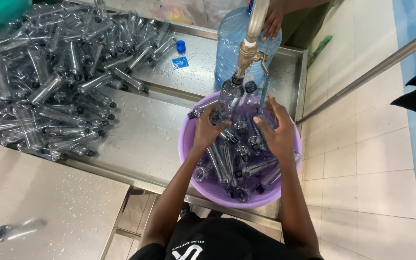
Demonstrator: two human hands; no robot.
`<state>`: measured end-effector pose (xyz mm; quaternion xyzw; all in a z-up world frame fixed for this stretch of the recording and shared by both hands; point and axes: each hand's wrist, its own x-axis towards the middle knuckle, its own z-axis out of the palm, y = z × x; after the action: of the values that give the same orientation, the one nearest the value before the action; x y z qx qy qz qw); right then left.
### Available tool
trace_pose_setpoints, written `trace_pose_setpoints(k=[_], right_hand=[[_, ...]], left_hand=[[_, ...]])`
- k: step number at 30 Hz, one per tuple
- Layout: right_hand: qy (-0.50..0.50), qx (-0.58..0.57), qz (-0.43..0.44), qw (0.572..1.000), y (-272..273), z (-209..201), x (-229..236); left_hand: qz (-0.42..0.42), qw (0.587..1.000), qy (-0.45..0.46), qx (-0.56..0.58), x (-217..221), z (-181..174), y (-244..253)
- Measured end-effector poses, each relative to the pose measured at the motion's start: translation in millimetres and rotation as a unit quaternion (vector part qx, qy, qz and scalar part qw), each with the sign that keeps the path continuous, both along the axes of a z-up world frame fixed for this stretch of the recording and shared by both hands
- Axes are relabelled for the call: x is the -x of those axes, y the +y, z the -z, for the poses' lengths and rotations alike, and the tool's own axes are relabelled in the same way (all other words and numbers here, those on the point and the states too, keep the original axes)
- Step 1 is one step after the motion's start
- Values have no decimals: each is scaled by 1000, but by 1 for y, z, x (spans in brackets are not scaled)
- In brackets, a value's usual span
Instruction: The person repeatedly picks up empty plastic bottles from a purple basin, fills them with water from a dispenser tap, and places the filled bottles on a stainless steel counter. The process is performed one bottle at a time in a continuous loop.
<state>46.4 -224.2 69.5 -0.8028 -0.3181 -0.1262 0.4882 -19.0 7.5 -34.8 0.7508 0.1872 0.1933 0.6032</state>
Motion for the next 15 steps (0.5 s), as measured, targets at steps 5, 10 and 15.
trace_pose_setpoints(k=[5, 10, 15], right_hand=[[49, -34, -26, 998, 21, 3, 3], [182, -101, -46, 977, 44, 26, 7], [151, -211, -80, 962, 66, 43, 9]], left_hand=[[-23, 999, 25, -5, 38, -9, 11], [-79, 996, 38, 10, 83, -8, 34], [-208, 976, 41, 52, 153, 30, 83]])
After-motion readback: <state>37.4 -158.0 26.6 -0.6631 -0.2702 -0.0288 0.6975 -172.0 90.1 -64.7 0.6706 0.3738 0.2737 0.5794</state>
